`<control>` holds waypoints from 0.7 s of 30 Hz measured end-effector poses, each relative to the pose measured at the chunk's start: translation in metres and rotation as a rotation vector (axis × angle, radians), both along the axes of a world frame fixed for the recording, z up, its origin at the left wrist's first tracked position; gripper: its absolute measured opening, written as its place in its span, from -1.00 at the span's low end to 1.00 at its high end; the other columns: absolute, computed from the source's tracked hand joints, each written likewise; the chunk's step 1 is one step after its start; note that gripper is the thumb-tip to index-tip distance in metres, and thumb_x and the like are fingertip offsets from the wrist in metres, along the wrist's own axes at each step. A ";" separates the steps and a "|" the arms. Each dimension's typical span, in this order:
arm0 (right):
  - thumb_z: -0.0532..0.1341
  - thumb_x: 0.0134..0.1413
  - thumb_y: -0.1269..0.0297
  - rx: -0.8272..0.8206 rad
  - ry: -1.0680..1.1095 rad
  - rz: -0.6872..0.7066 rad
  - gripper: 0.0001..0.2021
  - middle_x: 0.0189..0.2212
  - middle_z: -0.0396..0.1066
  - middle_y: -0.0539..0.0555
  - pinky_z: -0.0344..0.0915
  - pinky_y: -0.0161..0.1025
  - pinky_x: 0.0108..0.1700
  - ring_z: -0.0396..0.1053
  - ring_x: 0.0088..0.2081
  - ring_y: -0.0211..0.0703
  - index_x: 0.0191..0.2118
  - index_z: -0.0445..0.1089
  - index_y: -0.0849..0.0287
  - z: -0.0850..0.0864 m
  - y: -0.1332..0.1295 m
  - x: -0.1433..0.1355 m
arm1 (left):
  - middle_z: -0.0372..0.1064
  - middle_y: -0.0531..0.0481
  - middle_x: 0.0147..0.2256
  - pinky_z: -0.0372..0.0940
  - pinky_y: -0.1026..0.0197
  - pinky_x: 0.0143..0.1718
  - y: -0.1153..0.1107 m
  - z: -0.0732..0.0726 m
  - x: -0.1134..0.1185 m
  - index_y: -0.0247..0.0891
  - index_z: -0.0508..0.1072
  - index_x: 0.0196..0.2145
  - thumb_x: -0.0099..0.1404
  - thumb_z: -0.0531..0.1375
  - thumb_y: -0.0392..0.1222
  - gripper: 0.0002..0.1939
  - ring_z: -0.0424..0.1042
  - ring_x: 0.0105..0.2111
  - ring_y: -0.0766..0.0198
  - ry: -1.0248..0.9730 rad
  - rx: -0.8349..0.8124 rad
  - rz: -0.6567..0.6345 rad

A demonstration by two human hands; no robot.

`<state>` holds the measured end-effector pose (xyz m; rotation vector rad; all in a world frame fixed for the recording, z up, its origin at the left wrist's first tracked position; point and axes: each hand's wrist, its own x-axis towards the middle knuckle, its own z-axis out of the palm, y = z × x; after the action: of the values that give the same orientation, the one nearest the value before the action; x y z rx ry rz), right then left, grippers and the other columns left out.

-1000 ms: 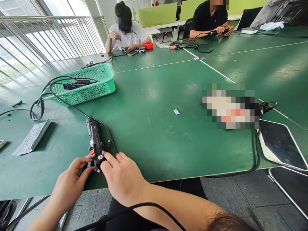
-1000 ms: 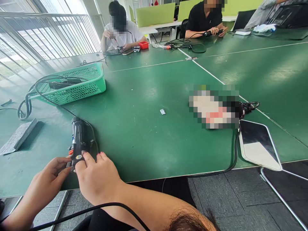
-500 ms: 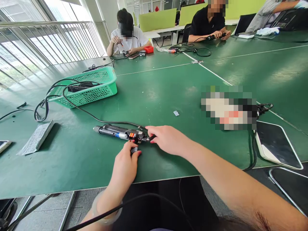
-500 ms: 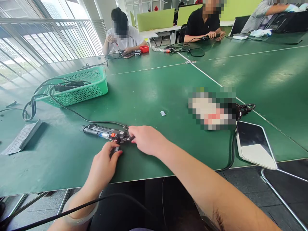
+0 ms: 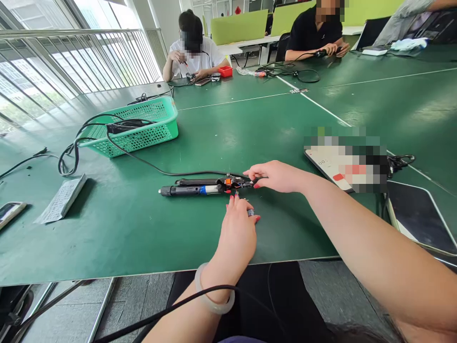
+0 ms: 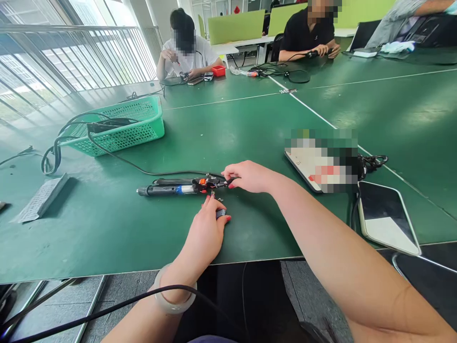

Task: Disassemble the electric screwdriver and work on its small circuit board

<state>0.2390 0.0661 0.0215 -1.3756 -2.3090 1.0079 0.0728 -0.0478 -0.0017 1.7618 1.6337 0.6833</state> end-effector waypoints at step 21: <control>0.12 0.15 0.14 0.129 0.064 -0.162 -0.84 -0.52 0.41 -0.09 0.13 -0.22 -0.32 0.19 -0.50 -0.27 -0.30 0.34 0.10 -0.028 0.006 0.003 | 0.47 -0.15 -0.09 0.18 0.07 0.14 0.043 0.015 -0.094 -0.32 0.50 -0.28 0.02 0.40 0.03 -0.59 0.39 -0.05 0.18 -0.666 -0.355 0.131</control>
<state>0.2419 0.0722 -0.0062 -1.4300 -2.1369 0.8276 -0.0213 -0.0047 0.0135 1.0269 1.3025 0.8612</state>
